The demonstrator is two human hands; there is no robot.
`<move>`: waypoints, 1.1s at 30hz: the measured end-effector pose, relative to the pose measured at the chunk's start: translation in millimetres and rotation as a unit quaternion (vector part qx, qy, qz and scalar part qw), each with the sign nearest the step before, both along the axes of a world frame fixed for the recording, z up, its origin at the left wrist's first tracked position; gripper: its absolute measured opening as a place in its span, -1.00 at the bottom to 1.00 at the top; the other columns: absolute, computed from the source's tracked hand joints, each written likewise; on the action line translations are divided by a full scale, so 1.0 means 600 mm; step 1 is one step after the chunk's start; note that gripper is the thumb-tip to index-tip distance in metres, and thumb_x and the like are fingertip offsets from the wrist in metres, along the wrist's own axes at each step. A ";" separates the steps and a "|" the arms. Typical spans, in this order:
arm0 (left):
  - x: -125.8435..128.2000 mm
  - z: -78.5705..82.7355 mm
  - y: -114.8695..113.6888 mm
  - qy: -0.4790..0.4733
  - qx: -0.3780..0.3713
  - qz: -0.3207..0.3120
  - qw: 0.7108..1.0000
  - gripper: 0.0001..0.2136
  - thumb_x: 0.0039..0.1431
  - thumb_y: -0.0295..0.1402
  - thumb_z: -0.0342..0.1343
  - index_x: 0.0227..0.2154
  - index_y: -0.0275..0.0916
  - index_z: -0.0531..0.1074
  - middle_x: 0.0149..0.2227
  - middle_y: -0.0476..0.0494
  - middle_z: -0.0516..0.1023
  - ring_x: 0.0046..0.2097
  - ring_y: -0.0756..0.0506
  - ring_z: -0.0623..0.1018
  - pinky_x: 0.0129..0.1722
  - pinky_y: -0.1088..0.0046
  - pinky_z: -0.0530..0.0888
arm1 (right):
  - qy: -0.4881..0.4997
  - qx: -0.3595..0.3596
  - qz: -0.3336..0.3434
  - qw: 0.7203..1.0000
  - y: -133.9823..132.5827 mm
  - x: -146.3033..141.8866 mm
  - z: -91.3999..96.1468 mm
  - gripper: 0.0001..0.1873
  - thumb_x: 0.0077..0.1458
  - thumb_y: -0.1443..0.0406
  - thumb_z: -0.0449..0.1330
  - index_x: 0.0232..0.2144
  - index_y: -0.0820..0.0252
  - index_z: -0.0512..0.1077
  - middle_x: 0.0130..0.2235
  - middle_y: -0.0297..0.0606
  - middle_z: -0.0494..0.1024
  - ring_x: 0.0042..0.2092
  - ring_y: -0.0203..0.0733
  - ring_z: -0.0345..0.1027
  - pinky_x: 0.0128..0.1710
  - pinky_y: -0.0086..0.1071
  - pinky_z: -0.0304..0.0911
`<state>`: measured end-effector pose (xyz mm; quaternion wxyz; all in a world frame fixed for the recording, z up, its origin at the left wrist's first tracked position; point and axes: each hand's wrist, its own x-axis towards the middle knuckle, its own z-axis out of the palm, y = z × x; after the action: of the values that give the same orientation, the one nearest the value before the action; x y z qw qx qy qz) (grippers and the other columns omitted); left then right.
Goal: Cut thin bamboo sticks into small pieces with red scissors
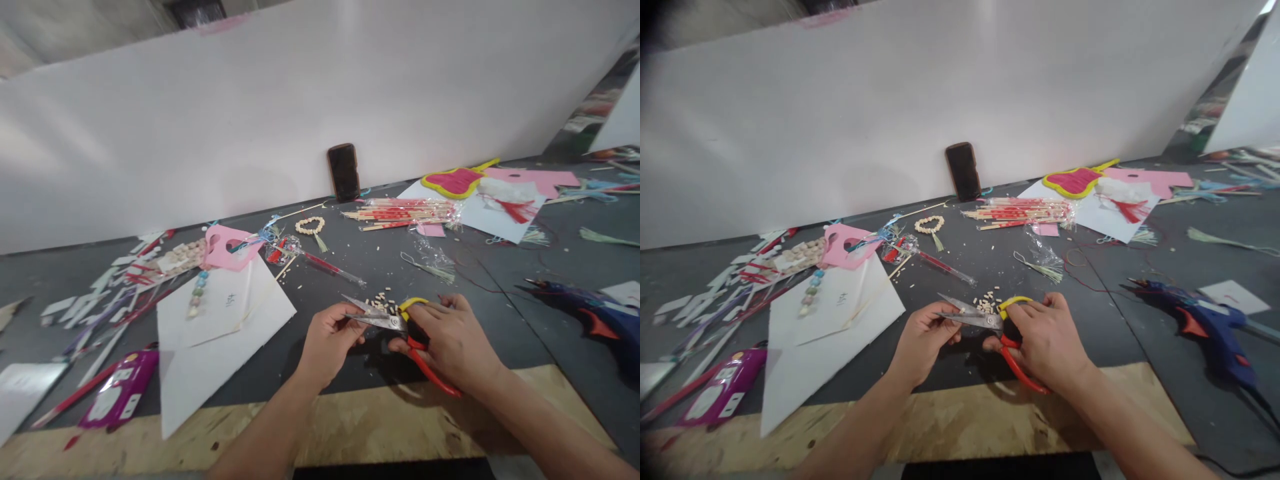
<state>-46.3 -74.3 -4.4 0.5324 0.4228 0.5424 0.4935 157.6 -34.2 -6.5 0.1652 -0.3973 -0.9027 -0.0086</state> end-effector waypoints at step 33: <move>0.000 -0.005 0.001 0.006 -0.006 0.008 1.000 -0.90 -0.03 -0.34 0.21 -0.49 -0.28 0.50 -0.65 0.03 0.41 -0.56 0.05 0.41 -0.52 0.57 0.34 | 0.005 -0.001 0.000 1.000 0.003 0.001 0.002 -0.64 0.12 0.00 0.02 -0.44 0.17 0.31 -0.48 -0.27 0.50 -0.42 -0.16 0.35 -0.18 -0.19 -0.07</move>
<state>-46.1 -73.5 -7.6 0.5279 0.4183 0.5521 0.4915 158.1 -32.2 -5.2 0.1692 -0.3979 -0.9017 -0.0060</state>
